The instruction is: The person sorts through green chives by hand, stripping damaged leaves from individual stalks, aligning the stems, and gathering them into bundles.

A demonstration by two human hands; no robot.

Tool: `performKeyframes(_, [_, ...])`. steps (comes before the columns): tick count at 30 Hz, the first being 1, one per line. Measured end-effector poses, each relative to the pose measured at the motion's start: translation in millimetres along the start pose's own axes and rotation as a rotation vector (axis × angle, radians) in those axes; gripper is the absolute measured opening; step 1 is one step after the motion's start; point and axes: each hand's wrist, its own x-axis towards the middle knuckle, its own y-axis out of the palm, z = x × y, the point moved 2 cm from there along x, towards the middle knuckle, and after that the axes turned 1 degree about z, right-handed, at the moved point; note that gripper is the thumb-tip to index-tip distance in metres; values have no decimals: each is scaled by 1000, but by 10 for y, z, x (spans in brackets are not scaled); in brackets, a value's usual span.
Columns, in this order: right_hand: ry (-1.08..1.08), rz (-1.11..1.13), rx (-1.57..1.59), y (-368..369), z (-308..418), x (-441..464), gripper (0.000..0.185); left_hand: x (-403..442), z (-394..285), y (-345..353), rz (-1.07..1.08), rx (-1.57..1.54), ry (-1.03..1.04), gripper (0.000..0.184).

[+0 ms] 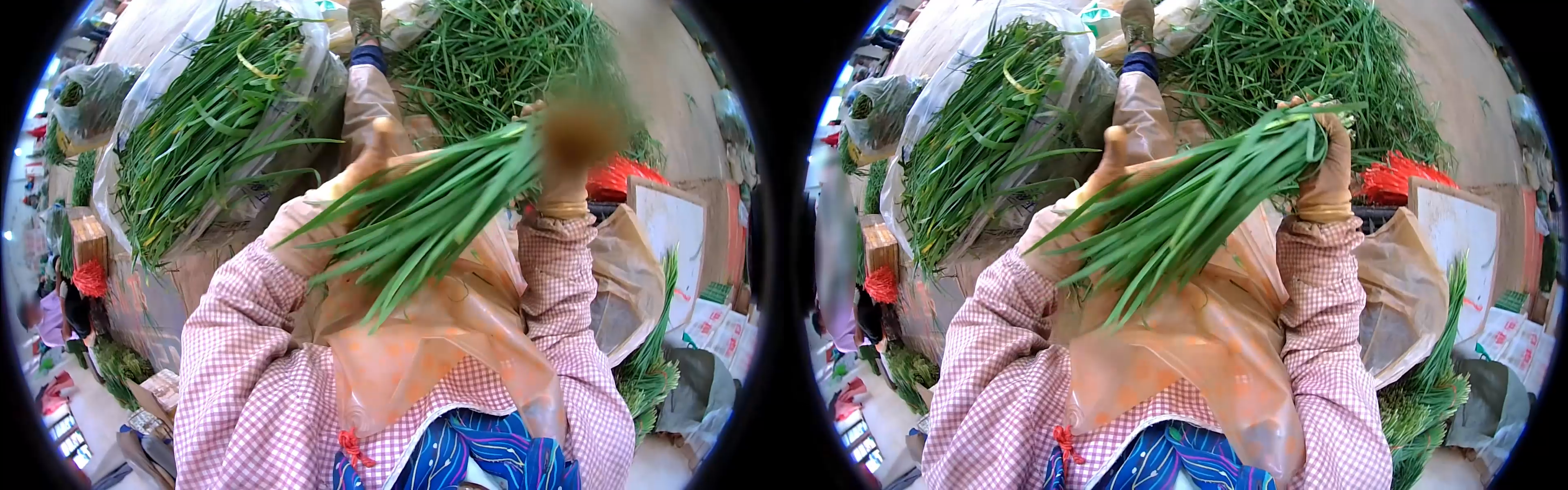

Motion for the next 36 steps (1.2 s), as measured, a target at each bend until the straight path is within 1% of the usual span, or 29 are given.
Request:
performKeyframes(1, [6, 35, 31, 22, -9, -11, 26, -63, 78, -21, -11, -124, 7, 78])
performKeyframes(2, [-56, 35, 41, 52, 13, -7, 25, -142, 158, -48, -21, -247, 29, 78])
performKeyframes(4, [-271, -3, 10, 282, 69, -67, 23, -304, 311, -101, -20, -486, 83, 79])
performKeyframes(6, [-401, -59, -59, 438, 73, -116, 20, -397, 359, -76, 13, -611, 113, 80])
performKeyframes(7, [-396, -91, -110, 481, 57, -138, 19, -422, 353, -30, 37, -607, 106, 80])
performKeyframes(8, [-354, -131, -165, 490, 24, -149, 18, -409, 333, 16, 63, -557, 84, 79])
performKeyframes(10, [-124, -211, -255, 443, -44, -150, 16, -370, 233, 164, 135, -399, 29, 75])
performKeyframes(11, [-7, -255, -249, 371, -88, -115, 16, -350, 265, 215, 64, -430, -42, 74])
performKeyframes(12, [76, -293, -210, 298, -136, -72, 15, -292, 351, 216, 8, -341, -99, 72])
performKeyframes(13, [165, -300, -114, 262, -162, 20, 15, -252, 411, 234, -29, -317, -108, 68])
performKeyframes(14, [125, -406, -97, 214, -190, 8, 15, -229, 452, 251, -66, -292, -117, 64])
performKeyframes(15, [133, -390, -90, 213, -196, 28, 15, -206, 465, 270, -52, -288, -124, 64])
performKeyframes(17, [140, -372, -94, 201, -190, 31, 16, -148, 507, 306, -57, -287, -247, 57])
performKeyframes(18, [177, -328, -66, 163, -196, 64, 17, -116, 534, 311, -40, -276, -256, 57])
performKeyframes(20, [194, -303, -50, 93, -212, 102, 17, -68, 600, 297, -13, -310, -331, 51])
performKeyframes(21, [212, -296, -10, 80, -227, 134, 16, -37, 583, 334, -57, -311, -362, 44])
performKeyframes(22, [219, -284, 16, 61, -238, 157, 16, -22, 534, 364, -46, -297, -370, 44])
performKeyframes(24, [231, -374, -29, 52, -214, 108, 15, 15, 412, 410, -126, -273, -467, 36])
performKeyframes(25, [230, -402, -15, -23, -224, 127, 15, 60, 469, 338, -194, -263, -499, 23])
performKeyframes(26, [265, -445, 29, -141, -233, 150, 15, 89, 396, 290, -187, -246, -508, 23])
performKeyframes(28, [237, -444, 68, -300, -258, 211, 27, 130, 149, 161, -315, -220, -650, 9])
performKeyframes(29, [224, -444, 83, -330, -243, 206, 27, 177, 27, 71, -265, -142, -587, 11])
performKeyframes(30, [118, -390, 184, -205, -167, 147, 31, 230, -119, -37, -212, -61, -525, 18])
performKeyframes(31, [11, -333, 284, -116, -106, 106, 35, 292, -318, -138, -109, -74, -473, 16])
performKeyframes(32, [26, -222, 371, -115, -63, 87, 49, 356, -552, -285, -5, -88, -425, 16])
performKeyframes(33, [71, -95, 405, -239, -99, 63, 50, 437, -471, -824, 336, -442, -429, 30])
performKeyframes(34, [111, 33, 431, -395, -230, 35, 51, 610, -615, -579, 196, -487, -185, 18])
performKeyframes(36, [307, -261, 487, -637, -723, -75, 44, 1023, -729, -113, -328, 368, -242, 18])
